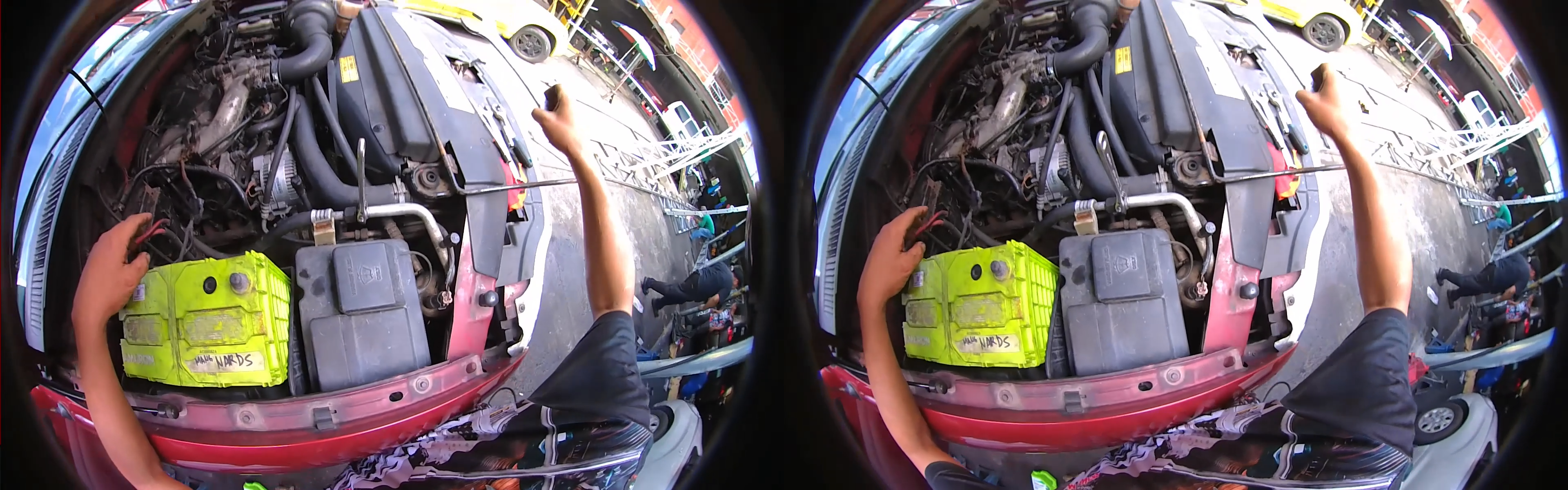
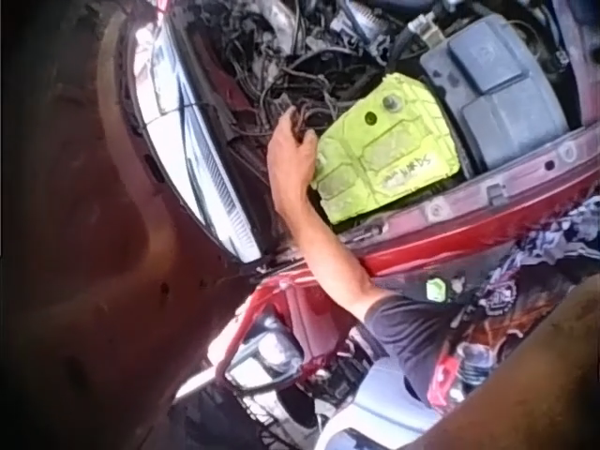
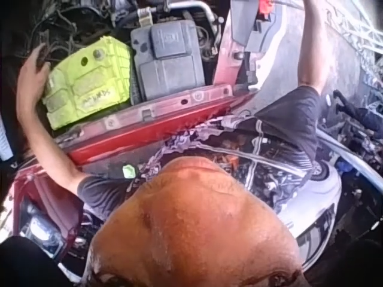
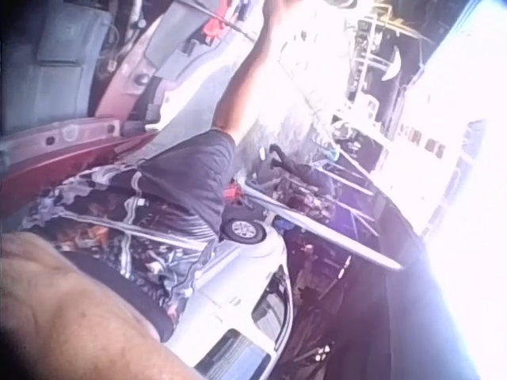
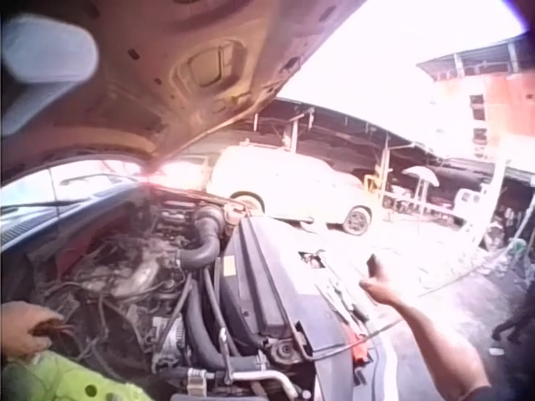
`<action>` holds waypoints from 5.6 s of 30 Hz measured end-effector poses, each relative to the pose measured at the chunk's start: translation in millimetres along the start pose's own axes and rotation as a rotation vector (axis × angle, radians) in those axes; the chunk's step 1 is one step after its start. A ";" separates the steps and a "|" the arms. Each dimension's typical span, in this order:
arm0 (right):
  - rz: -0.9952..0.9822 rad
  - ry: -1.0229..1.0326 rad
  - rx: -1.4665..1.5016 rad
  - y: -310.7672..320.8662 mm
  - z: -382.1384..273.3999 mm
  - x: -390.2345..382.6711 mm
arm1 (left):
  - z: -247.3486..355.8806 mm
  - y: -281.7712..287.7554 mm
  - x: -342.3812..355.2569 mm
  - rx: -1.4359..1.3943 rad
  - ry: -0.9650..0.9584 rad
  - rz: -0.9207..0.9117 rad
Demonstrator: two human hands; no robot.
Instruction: Using wrenches to tighten or loosen components in a vehicle's engine compartment.
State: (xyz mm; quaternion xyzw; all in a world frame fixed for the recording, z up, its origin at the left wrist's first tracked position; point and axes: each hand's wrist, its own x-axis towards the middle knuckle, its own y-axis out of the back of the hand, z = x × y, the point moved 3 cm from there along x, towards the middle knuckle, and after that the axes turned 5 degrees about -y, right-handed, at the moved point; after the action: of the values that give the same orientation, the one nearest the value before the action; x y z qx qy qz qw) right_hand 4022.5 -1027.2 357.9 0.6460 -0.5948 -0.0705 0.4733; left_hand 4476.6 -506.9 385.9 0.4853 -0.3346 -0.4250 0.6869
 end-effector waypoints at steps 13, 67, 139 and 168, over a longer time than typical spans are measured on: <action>0.068 0.510 -0.276 98.9 -206.6 -148.4 | 104.5 19.3 -25.1 -0.011 -0.545 0.542; -0.623 -0.125 1.295 -169.4 -240.0 -154.7 | 163.1 -146.2 267.8 -1.343 0.134 0.707; -0.668 0.001 1.353 -175.1 -235.0 -152.8 | 184.8 -126.1 120.8 -1.671 -0.311 0.673; -0.719 -0.051 1.398 -174.0 -241.9 -153.2 | 169.3 -143.7 117.0 -1.866 -0.339 0.830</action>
State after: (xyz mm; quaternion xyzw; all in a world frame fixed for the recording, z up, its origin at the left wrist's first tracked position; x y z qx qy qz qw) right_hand 4259.6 -798.7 295.7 0.9448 -0.2664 0.1565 -0.1088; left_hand 4340.2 -702.0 306.4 -0.4597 -0.1055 -0.3078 0.8263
